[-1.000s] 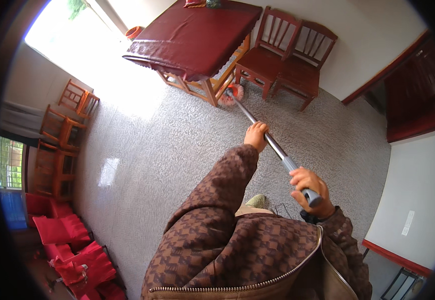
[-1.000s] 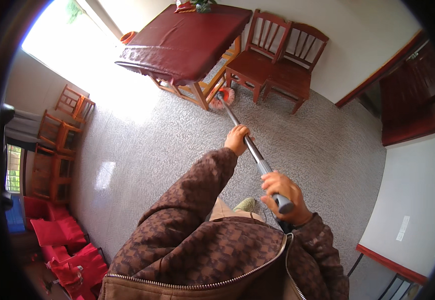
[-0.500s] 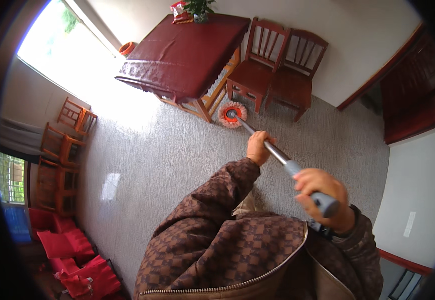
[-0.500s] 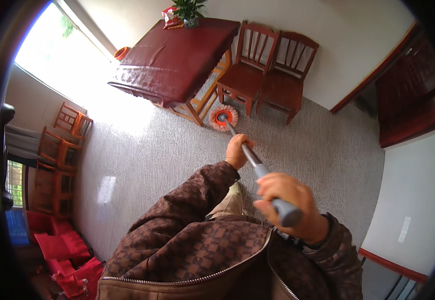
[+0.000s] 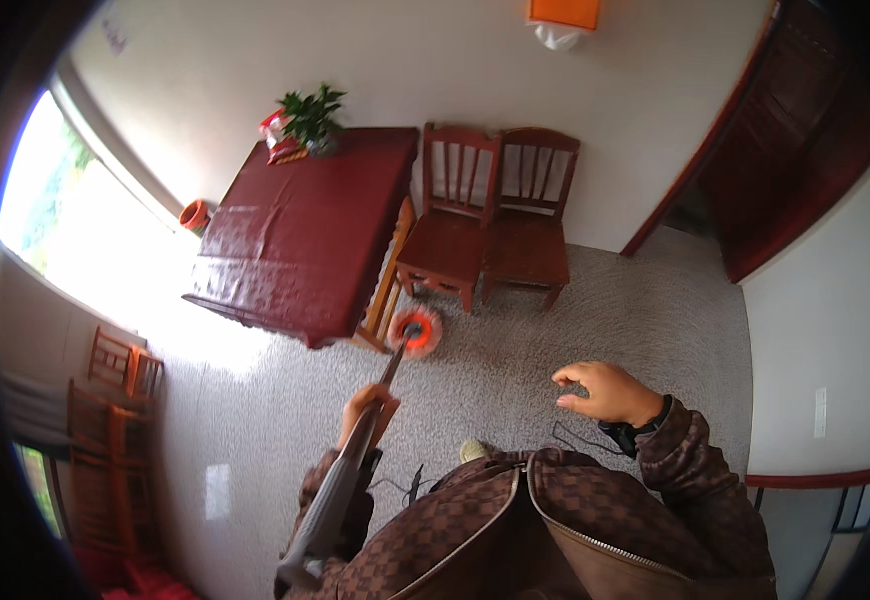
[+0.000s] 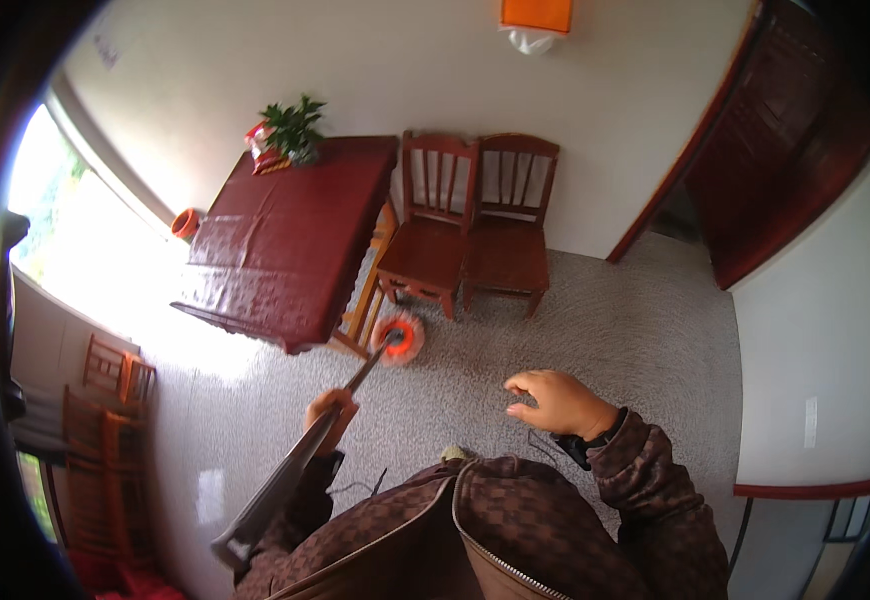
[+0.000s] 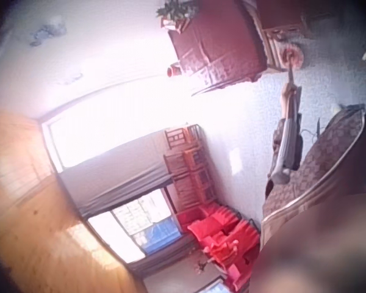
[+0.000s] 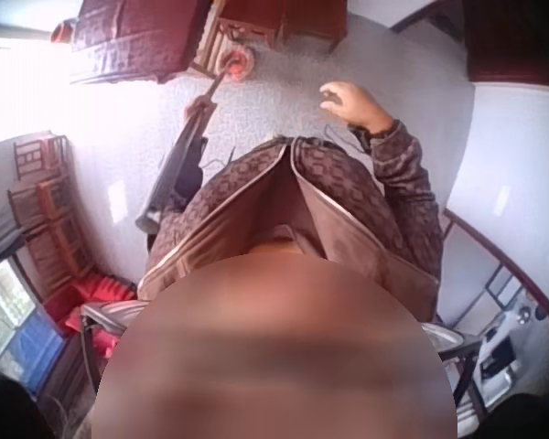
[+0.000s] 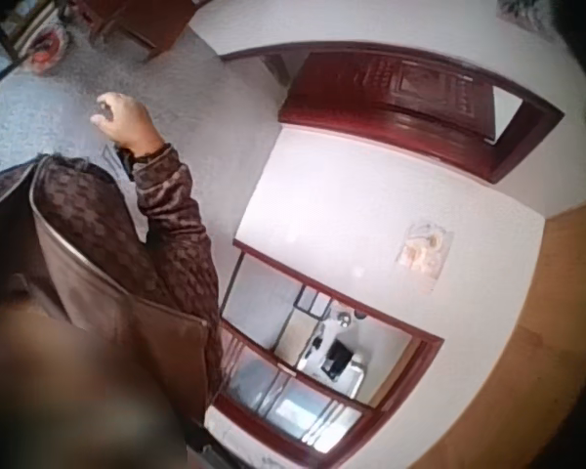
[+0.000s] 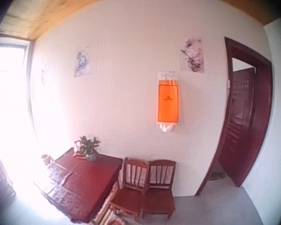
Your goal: The person mops the floor of a dining area using a spin mop, moving around red-covered furniture and wooden chairs. They then move outside to rinse the mop head in a bucket of water.
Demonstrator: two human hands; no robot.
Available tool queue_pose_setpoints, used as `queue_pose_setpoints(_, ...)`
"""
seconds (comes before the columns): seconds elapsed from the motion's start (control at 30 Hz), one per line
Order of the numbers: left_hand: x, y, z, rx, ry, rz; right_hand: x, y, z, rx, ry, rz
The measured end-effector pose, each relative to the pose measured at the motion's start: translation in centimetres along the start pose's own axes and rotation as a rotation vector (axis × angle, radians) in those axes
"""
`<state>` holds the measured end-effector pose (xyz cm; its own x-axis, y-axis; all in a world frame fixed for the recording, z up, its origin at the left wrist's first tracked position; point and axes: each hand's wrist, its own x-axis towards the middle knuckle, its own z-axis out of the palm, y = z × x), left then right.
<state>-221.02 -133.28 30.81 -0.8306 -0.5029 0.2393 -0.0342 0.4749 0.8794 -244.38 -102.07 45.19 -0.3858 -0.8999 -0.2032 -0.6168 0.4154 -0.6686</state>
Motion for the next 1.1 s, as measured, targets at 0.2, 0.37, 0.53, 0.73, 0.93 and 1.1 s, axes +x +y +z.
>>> queue_pose_setpoints(0.2,2.4,2.3,-2.0,0.065,0.082,-0.132,3.2,9.1,-2.1,-0.016,-0.092,0.283)
queue_pose_setpoints(0.37,5.5,0.0,1.0,-0.064,0.490,-0.133,9.8,17.7,-6.1,-0.004,-0.053,0.232)
queue_pose_setpoints(0.53,8.3,-1.6,2.9,-0.116,0.726,-0.168,18.8,28.8,-13.8,0.007,-0.009,0.223)
queue_pose_setpoints(0.73,13.3,1.0,6.3,0.089,1.004,-0.301,31.6,41.0,-23.1,-0.068,0.153,0.281)
queue_pose_setpoints(0.93,16.8,2.8,11.1,0.228,1.025,-0.442,45.1,49.1,-29.3,-0.191,0.374,0.183)
queue_pose_setpoints(1.1,17.1,4.4,14.1,0.236,1.006,-0.524,53.0,54.4,-30.3,-0.217,0.359,0.299)
